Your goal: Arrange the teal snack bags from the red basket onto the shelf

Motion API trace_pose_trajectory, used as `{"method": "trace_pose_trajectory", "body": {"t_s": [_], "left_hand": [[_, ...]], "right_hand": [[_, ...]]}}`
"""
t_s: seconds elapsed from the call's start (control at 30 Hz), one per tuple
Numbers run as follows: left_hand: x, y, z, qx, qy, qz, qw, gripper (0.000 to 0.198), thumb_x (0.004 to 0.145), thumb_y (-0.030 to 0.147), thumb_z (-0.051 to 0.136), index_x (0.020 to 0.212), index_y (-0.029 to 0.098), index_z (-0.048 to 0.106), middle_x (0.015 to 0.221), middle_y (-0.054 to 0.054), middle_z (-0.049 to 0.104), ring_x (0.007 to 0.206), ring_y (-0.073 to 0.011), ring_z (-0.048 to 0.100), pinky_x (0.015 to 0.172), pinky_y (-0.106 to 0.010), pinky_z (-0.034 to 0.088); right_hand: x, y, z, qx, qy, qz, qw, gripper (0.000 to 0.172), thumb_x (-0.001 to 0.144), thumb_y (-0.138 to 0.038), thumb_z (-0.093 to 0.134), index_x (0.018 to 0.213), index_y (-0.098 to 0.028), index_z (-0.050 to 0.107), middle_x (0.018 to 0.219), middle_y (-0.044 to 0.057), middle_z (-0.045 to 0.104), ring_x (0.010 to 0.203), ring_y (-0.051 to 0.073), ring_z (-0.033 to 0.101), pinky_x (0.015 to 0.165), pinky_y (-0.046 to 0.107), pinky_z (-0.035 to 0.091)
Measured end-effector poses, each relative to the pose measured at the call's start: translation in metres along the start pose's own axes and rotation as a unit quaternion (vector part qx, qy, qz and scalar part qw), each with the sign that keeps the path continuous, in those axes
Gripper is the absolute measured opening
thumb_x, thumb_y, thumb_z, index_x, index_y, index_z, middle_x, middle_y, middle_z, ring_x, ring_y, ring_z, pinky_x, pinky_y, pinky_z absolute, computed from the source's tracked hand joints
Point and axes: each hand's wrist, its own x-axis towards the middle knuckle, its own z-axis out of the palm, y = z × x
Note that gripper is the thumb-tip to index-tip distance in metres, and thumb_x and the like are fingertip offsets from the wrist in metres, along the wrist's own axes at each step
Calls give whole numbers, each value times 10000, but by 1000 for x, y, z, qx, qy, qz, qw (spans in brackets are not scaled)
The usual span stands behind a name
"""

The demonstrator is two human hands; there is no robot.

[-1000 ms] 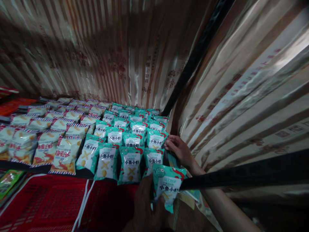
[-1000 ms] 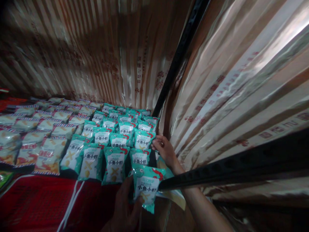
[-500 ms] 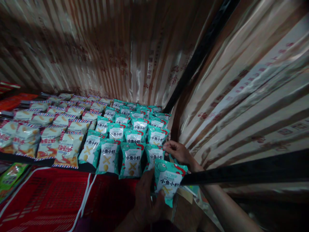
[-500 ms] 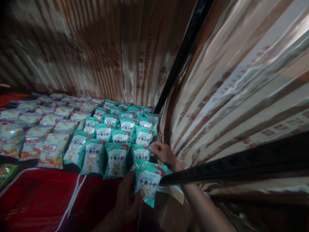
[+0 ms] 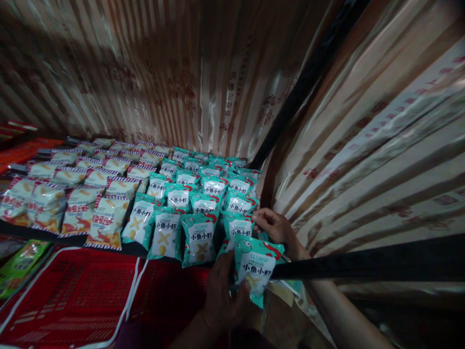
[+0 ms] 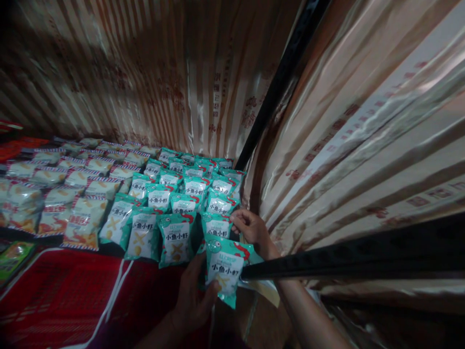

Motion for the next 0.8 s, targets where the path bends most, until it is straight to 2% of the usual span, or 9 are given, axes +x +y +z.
{"method": "trace_pose_trajectory", "body": {"t_s": [0.1,0.23,0.4,0.57,0.63,0.8], "left_hand": [[1,-3,2,-21,-11,-18,1000,519,889,360,468,1331,109,365,1241,-200,563,1161,-266,556,920,-401,505],[1,-4,6,-41,-20,-25,999,524,894,369,460,1339,110,363,1286,-198,538,1218,-270,512,961,-417,477],[0,-3,10,-39,5,-11,999,557,877,329,499,1373,134,337,1316,-188,520,1222,-268,510,973,-404,466],[-1,-6,13,-32,14,-17,999,561,866,315,517,1368,140,338,1290,-181,543,1198,-262,532,951,-391,486],[-2,-10,16,-36,8,-30,999,557,865,328,512,1363,134,354,1307,-185,532,1211,-272,521,964,-405,477],[-4,-15,22,-33,10,-78,996,537,866,364,501,1338,123,414,1291,-185,551,1188,-284,539,964,-432,475]], "right_hand": [[-4,-1,-2,-37,8,-14,999,418,655,-622,624,757,-217,592,575,-9,612,546,159,577,519,273,449],[-2,-5,-6,-111,60,-43,991,390,737,-589,558,824,-215,631,801,35,683,756,199,624,665,295,483],[16,-4,-6,-123,151,-22,981,427,722,-588,566,898,-201,612,799,47,679,734,201,617,673,309,475],[29,1,-5,-71,108,-33,991,437,681,-622,606,763,-193,621,665,7,637,612,162,562,573,275,428],[31,2,-6,-47,114,-41,992,437,678,-626,614,733,-193,621,611,-4,615,554,148,526,530,267,398],[38,-2,-7,-27,111,-68,991,394,682,-589,640,688,-197,599,583,-16,591,559,141,522,560,266,402]]}}
